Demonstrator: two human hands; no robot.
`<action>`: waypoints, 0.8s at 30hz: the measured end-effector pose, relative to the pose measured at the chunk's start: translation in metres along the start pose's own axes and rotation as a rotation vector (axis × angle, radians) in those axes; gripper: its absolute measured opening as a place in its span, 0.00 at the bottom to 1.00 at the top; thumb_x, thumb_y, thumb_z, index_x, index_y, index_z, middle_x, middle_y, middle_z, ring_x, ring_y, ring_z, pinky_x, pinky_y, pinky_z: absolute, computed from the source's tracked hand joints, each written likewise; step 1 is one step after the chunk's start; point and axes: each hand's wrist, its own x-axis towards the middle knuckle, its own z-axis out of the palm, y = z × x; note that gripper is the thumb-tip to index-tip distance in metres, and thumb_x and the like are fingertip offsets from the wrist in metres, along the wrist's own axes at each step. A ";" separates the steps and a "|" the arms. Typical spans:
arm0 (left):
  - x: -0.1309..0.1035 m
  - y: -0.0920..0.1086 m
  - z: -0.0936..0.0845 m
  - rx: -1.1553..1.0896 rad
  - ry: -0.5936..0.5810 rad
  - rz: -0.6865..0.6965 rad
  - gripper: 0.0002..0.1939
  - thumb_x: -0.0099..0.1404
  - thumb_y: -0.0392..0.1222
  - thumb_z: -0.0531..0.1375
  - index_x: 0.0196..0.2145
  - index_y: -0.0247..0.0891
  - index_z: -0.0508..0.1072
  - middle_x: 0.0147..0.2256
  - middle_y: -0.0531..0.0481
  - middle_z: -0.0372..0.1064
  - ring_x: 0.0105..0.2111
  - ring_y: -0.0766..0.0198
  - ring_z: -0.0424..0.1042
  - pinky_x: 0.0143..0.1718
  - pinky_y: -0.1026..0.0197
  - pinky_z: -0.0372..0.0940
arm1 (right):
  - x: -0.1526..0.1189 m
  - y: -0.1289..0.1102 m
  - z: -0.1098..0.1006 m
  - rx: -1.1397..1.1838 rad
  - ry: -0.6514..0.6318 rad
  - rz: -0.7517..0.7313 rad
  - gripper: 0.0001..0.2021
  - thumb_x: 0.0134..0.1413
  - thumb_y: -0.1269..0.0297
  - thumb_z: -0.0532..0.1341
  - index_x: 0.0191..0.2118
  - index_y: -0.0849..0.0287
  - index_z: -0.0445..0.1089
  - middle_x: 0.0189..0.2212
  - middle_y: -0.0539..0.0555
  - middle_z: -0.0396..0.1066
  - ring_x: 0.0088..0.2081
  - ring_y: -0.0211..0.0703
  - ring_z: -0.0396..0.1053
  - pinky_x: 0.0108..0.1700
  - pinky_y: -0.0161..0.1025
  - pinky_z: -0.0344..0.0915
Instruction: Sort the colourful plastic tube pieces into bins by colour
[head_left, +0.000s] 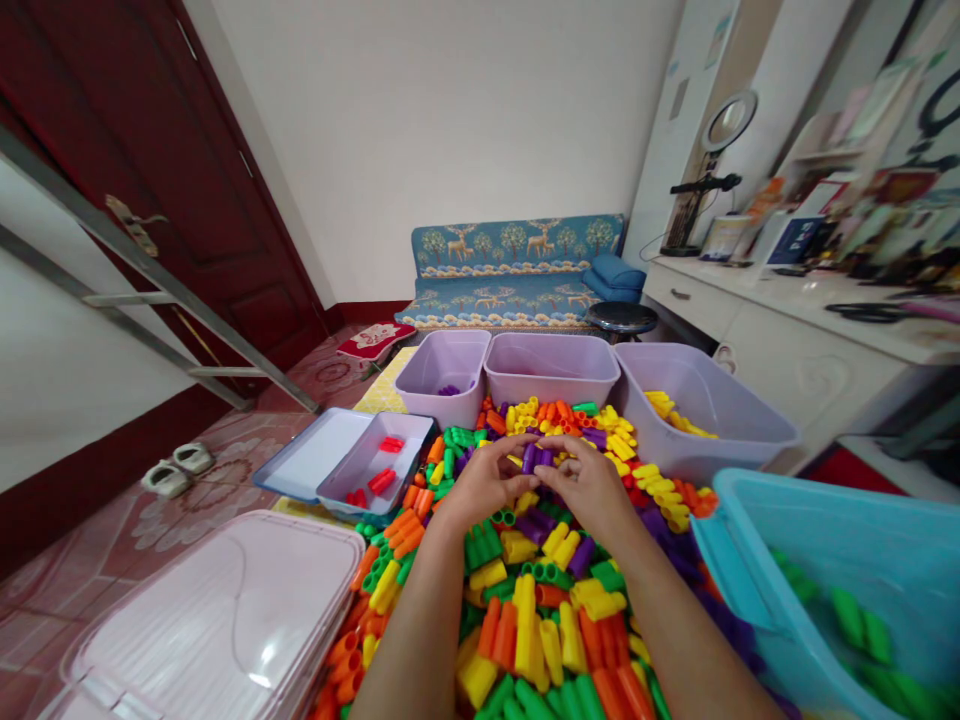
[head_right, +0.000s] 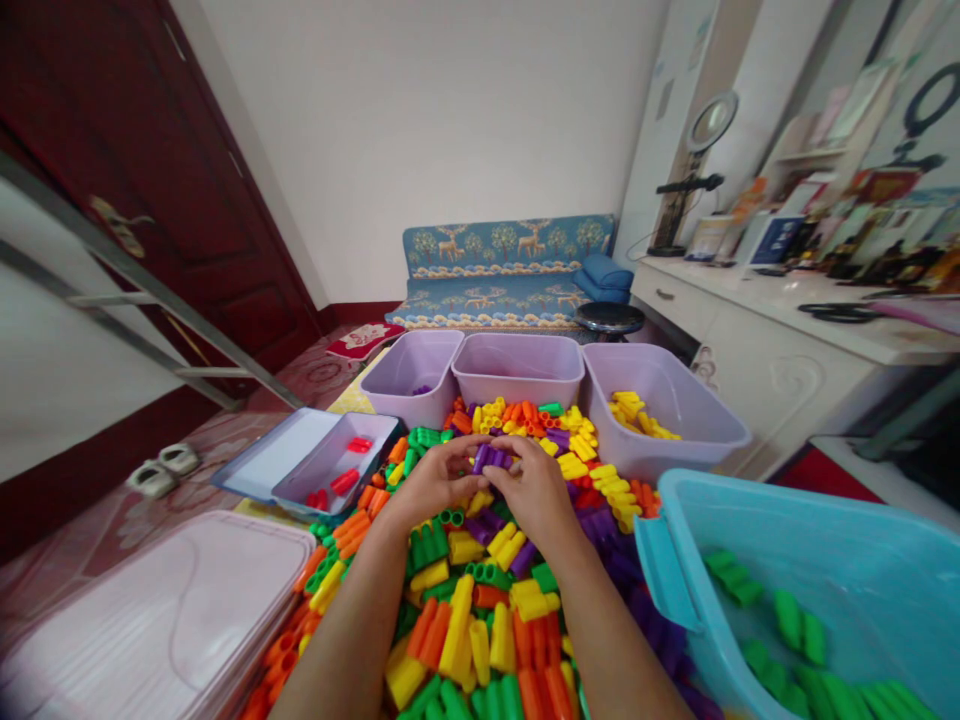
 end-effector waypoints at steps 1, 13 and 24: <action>0.000 0.001 -0.001 -0.007 0.008 -0.008 0.30 0.56 0.39 0.63 0.56 0.37 0.64 0.43 0.44 0.71 0.35 0.64 0.72 0.37 0.62 0.68 | 0.000 -0.001 0.000 0.045 -0.013 0.024 0.18 0.47 0.62 0.61 0.47 0.57 0.68 0.43 0.55 0.72 0.31 0.39 0.72 0.34 0.37 0.69; -0.016 0.032 -0.033 0.305 0.149 -0.087 0.25 0.55 0.36 0.60 0.52 0.37 0.69 0.36 0.48 0.73 0.31 0.64 0.73 0.33 0.64 0.68 | 0.003 0.019 -0.006 -0.016 -0.141 0.085 0.14 0.49 0.59 0.60 0.40 0.59 0.72 0.35 0.54 0.76 0.30 0.42 0.74 0.36 0.40 0.71; -0.013 0.027 -0.030 0.507 0.331 -0.207 0.26 0.60 0.47 0.59 0.54 0.35 0.68 0.46 0.38 0.73 0.44 0.52 0.73 0.42 0.56 0.68 | 0.002 0.012 -0.010 -0.123 -0.111 0.048 0.13 0.51 0.59 0.58 0.40 0.58 0.72 0.34 0.54 0.76 0.32 0.43 0.74 0.37 0.40 0.69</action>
